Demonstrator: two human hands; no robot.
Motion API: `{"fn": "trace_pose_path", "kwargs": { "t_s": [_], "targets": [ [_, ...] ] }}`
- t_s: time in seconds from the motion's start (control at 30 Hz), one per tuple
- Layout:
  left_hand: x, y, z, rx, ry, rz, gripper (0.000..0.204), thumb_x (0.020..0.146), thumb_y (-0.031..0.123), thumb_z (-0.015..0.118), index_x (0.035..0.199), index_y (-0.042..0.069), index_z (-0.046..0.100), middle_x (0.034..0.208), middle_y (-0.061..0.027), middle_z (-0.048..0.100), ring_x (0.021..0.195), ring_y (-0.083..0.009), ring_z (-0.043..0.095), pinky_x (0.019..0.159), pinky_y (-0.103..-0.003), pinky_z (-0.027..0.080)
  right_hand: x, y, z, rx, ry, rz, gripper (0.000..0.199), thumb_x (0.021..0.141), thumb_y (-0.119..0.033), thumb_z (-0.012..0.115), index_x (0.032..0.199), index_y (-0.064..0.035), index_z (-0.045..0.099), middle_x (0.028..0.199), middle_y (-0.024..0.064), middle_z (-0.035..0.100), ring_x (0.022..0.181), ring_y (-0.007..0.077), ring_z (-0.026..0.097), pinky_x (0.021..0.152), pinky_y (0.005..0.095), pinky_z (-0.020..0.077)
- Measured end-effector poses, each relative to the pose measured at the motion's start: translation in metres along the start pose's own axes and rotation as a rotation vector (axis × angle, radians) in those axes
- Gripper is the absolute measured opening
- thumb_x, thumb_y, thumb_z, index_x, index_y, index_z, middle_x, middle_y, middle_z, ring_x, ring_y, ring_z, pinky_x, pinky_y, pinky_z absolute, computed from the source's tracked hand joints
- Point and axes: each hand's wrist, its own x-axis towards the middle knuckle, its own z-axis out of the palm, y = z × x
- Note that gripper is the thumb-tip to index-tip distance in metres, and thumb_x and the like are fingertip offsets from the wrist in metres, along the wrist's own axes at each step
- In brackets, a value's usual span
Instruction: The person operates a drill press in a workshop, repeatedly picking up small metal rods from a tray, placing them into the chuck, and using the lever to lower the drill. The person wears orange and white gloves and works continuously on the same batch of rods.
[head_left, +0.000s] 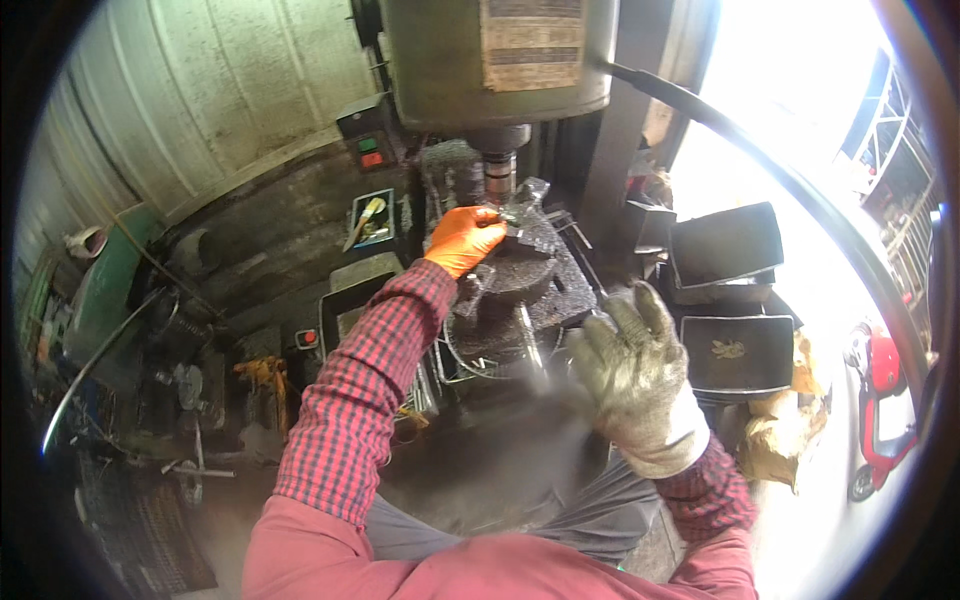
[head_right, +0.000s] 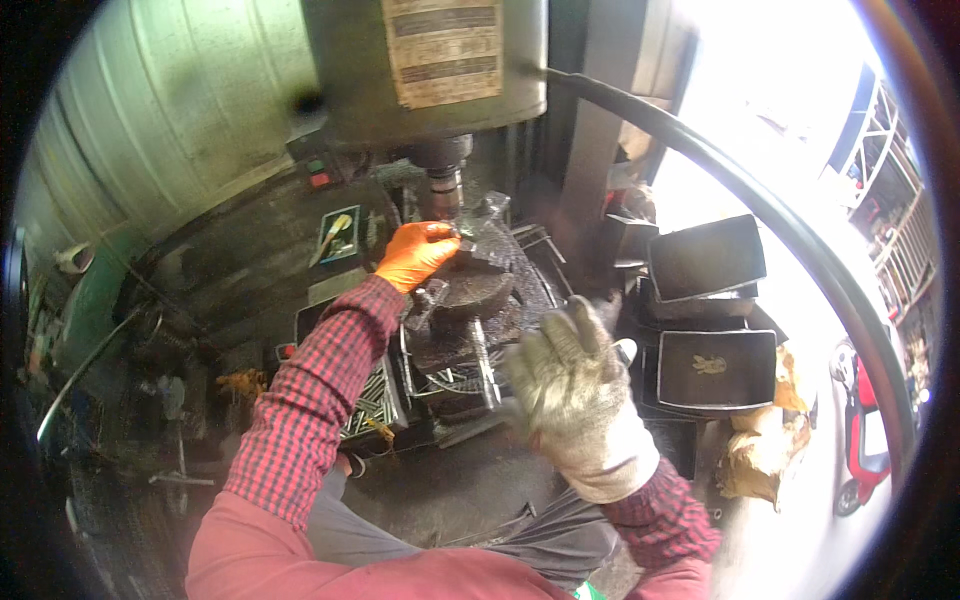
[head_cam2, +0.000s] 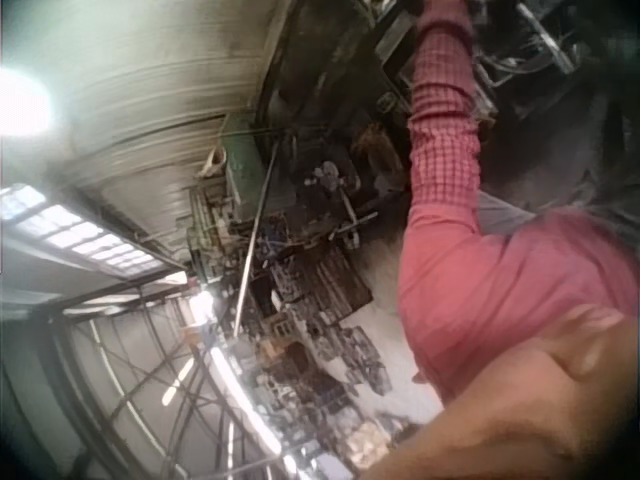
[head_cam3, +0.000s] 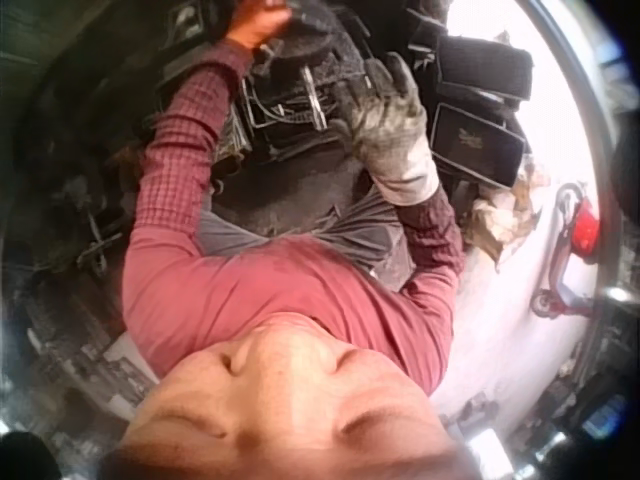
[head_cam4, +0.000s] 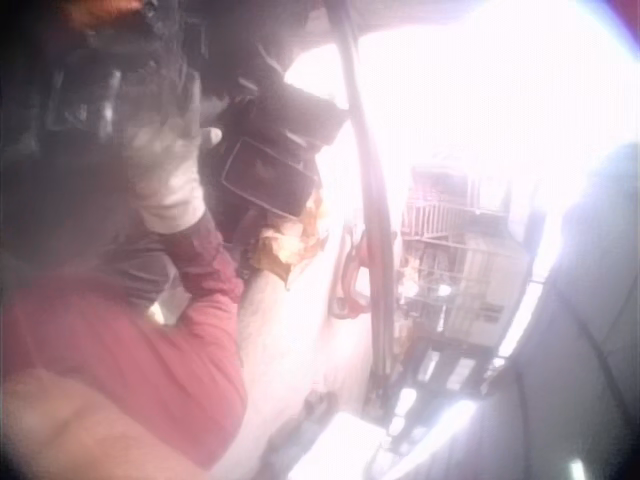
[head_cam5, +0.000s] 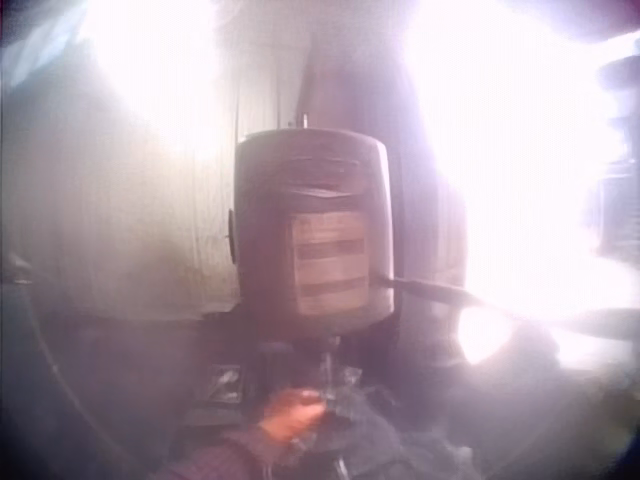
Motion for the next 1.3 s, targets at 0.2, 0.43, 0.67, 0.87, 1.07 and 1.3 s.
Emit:
{"fn": "trace_pose_path", "kwargs": {
  "t_s": [0.2,0.43,0.67,0.87,1.07,1.3],
  "targets": [
    [0.000,0.002,-0.003,-0.096,-0.109,-0.086,0.040,0.091,0.035,0.078,0.117,0.005,0.080,0.104,-0.0099,0.082,0.097,-0.0163,0.075,0.090,-0.032,0.055,-0.015,0.019,0.036,-0.054,-0.059,0.170,0.034,0.078,-0.037,0.086,0.073,-0.0075,0.072,0.068,0.0075,0.063,0.078,0.0271,0.064,0.114,0.0571,0.0475],
    [-0.002,0.008,-0.005,-0.069,-0.158,-0.126,0.045,0.092,0.037,0.079,0.124,0.006,0.078,0.118,-0.0117,0.081,0.112,-0.0232,0.076,0.099,-0.035,0.056,-0.097,0.031,0.143,0.293,0.366,0.545,0.038,0.096,-0.029,0.074,0.069,-0.0072,0.060,0.081,0.0157,0.062,0.083,0.0403,0.062,0.077,0.0526,0.0486],
    [-0.036,-0.078,-0.095,0.235,0.564,0.216,0.044,0.096,0.032,0.079,0.129,0.002,0.073,0.130,-0.0185,0.072,0.123,-0.0365,0.067,0.111,-0.043,0.051,-0.124,0.036,0.160,0.275,0.245,0.605,0.030,0.086,-0.021,0.081,0.069,-0.0048,0.061,0.084,0.0179,0.065,0.088,0.0436,0.063,0.082,0.0554,0.0502],
    [-0.072,-0.171,-0.144,0.342,0.319,-0.386,0.081,0.098,0.048,0.075,0.165,0.013,0.046,0.140,-0.0254,0.068,0.130,-0.0422,0.065,0.115,-0.046,0.047,-0.118,0.034,0.161,0.229,0.252,0.564,0.031,0.087,-0.021,0.080,0.069,-0.0044,0.060,0.087,0.0192,0.067,0.092,0.0444,0.065,0.087,0.0550,0.0519],
    [-0.049,-0.194,-0.154,0.079,0.421,-0.241,0.038,0.109,0.020,0.063,0.140,-0.002,0.068,0.131,-0.0169,0.077,0.123,-0.0223,0.071,0.107,-0.034,0.051,-0.117,0.033,0.156,0.295,0.219,0.670,0.026,0.086,-0.022,0.081,0.072,-0.0040,0.067,0.081,0.0164,0.067,0.093,0.0420,0.068,0.089,0.0532,0.0527],
    [-0.065,-0.173,-0.171,0.458,0.385,-0.147,0.031,0.105,0.027,0.065,0.123,0.005,0.077,0.116,-0.0186,0.077,0.111,-0.0355,0.073,0.097,-0.044,0.055,-0.116,0.035,0.159,0.243,0.200,0.597,0.037,0.092,-0.027,0.078,0.066,-0.0067,0.062,0.073,0.0150,0.062,0.086,0.0429,0.066,0.088,0.0538,0.0526]
  ]
}}
